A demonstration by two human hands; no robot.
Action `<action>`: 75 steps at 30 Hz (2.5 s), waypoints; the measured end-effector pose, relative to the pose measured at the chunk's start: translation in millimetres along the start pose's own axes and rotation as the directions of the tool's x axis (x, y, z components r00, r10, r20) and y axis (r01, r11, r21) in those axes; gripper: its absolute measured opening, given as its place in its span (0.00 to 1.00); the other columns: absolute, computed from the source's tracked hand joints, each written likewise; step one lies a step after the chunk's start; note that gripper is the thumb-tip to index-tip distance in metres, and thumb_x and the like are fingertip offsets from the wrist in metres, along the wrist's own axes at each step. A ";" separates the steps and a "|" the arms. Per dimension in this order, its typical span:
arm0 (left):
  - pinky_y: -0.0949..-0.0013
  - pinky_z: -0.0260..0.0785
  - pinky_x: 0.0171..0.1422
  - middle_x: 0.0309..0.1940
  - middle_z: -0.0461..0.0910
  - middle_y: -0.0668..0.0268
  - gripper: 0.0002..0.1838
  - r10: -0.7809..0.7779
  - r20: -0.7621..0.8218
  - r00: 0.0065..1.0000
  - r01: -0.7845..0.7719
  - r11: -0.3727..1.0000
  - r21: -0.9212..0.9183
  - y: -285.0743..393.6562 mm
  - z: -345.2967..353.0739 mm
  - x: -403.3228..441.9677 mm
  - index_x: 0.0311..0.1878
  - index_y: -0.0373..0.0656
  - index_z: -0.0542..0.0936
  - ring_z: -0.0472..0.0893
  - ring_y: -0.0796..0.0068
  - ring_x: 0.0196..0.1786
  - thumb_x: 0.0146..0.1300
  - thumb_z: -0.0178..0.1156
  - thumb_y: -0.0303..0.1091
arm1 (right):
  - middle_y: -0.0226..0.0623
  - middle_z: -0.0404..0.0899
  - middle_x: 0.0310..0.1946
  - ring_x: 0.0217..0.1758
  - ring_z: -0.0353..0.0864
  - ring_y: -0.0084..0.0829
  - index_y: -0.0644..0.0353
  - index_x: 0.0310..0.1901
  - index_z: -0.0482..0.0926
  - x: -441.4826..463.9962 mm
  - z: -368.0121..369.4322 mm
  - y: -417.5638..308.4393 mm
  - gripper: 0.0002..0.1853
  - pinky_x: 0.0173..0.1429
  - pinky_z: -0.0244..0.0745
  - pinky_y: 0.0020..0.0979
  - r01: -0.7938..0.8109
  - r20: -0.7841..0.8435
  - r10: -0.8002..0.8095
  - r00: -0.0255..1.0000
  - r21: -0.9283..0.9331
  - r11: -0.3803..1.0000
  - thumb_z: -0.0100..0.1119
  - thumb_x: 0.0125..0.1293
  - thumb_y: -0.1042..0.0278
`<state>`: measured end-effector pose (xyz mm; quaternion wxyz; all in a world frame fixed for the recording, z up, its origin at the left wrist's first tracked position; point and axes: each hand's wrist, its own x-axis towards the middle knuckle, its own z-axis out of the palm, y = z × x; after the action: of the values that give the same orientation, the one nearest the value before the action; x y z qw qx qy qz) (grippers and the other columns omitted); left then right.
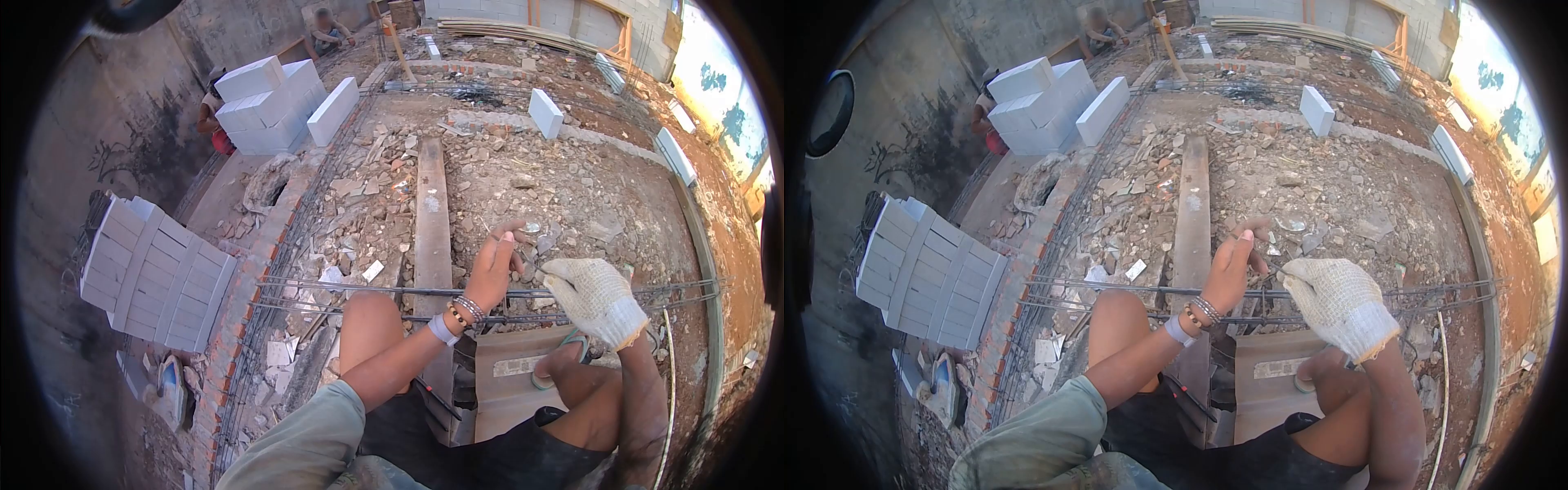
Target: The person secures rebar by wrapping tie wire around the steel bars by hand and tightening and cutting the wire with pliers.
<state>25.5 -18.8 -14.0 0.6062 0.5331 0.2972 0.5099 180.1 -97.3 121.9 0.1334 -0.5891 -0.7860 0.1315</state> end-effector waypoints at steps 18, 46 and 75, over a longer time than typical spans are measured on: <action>0.55 0.73 0.39 0.20 0.80 0.62 0.18 0.262 0.115 0.958 -0.277 0.747 0.604 13.7 -3.9 -3.9 0.66 0.44 0.70 0.82 0.54 0.29 0.79 0.45 0.38 | 0.46 0.84 0.34 0.40 0.85 0.50 0.55 0.39 0.84 -1.0 8.0 -6.6 0.11 0.44 0.79 0.48 -0.067 -0.002 0.068 0.998 -0.208 0.976 0.54 0.68 0.60; 0.62 0.72 0.42 0.24 0.81 0.63 0.26 0.230 0.373 0.899 -0.431 0.314 0.846 -20.3 -2.7 -0.6 0.68 0.49 0.72 0.83 0.63 0.32 0.65 0.56 0.28 | 0.49 0.85 0.41 0.47 0.84 0.52 0.58 0.43 0.84 6.9 31.7 20.6 0.14 0.51 0.79 0.50 -0.125 0.090 0.158 0.983 -0.294 0.948 0.53 0.68 0.58; 0.58 0.75 0.47 0.36 0.86 0.57 0.29 0.078 0.011 0.997 -0.062 0.692 0.719 38.9 -145.6 20.5 0.57 0.42 0.81 0.84 0.60 0.35 0.76 0.45 0.58 | 0.47 0.86 0.45 0.52 0.84 0.51 0.58 0.44 0.86 -10.3 145.7 -4.9 0.15 0.57 0.78 0.47 -0.151 0.297 0.200 0.934 -0.178 0.972 0.53 0.65 0.60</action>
<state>-111.6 47.0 -10.5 0.3271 0.7332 0.4581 0.3815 125.4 -115.8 -12.4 -0.0506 -0.6373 -0.7490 0.1741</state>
